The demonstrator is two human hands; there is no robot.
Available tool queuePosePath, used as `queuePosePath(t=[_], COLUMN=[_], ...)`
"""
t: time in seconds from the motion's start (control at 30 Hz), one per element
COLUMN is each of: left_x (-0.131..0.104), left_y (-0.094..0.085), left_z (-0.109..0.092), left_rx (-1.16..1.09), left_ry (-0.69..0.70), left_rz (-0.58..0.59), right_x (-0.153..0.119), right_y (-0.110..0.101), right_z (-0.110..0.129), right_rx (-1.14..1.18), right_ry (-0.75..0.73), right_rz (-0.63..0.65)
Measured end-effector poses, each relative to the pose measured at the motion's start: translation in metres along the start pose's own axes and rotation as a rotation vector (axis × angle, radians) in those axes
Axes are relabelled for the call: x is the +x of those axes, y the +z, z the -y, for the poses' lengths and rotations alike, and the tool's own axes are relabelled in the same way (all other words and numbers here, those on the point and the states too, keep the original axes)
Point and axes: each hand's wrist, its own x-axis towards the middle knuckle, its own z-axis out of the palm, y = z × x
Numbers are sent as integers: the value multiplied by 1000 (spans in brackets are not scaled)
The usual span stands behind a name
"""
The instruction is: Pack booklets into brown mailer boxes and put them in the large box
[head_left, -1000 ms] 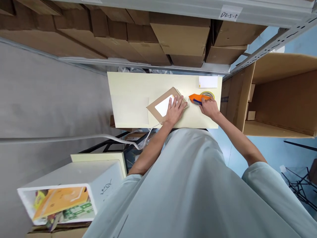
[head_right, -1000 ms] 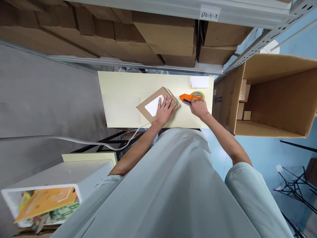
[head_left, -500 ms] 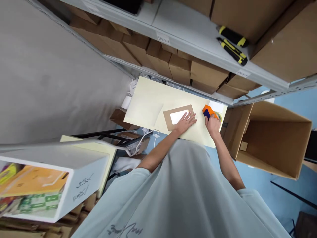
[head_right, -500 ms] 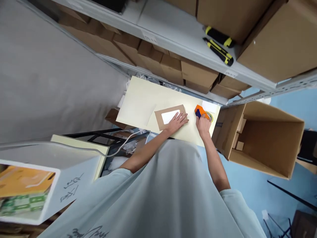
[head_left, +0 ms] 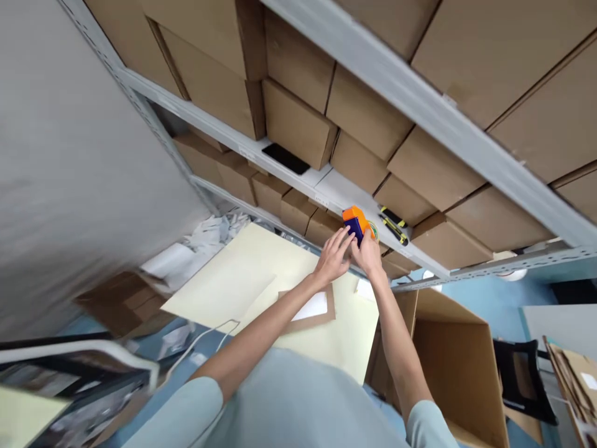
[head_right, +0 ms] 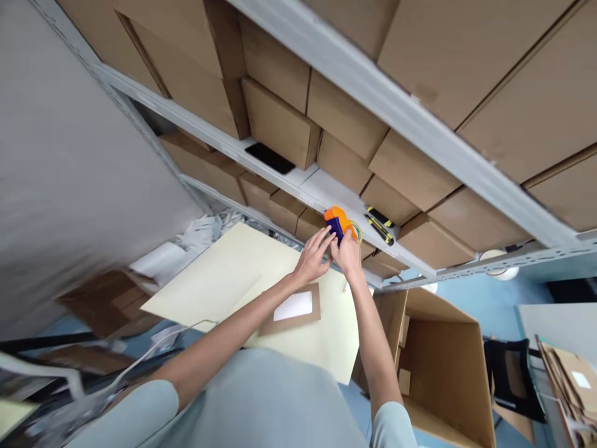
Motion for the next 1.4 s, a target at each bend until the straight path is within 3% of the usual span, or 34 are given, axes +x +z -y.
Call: queuePosePath(t=[0.13,0.27,0.43,0.57,0.6,0.7,0.8,1.0,1.17,1.27,1.4], left_x=[57,73,28,-26,-39,-76,-116,-191,-239,-262,-292], left_y=[-21,-29,-33,-37,-38,-34,-20,2,-4,-5,6], left_z=[11,12,4,-4,-6,-4,1,10,26,31,36], left_rx=[16,12,-43,-71,-73,-77,-70,-16,79,173,226], left_ry=[-85,-123,-138,-208,-219,-293,-369,-455,-544,-650,-817], left_rz=[70,152,164,201,208,256,367,547,526,471,368], right_x=[63,108,135,122,114,73,8,-151,-263,-300,-306], right_y=[-22,-30,-34,-27,-20,14,64,162,214,233,249], right_z=[15,26,39,35,30,5,-22,-51,-60,-57,-51], right_rx=[-92,-216,-266,-260,-250,-100,17,320,619,871,1055], right_ry=[-80,-13,56,110,126,59,28,336,722,820,866], right_rz=[19,92,93,54,4,-357,-420,-142,152,331,380])
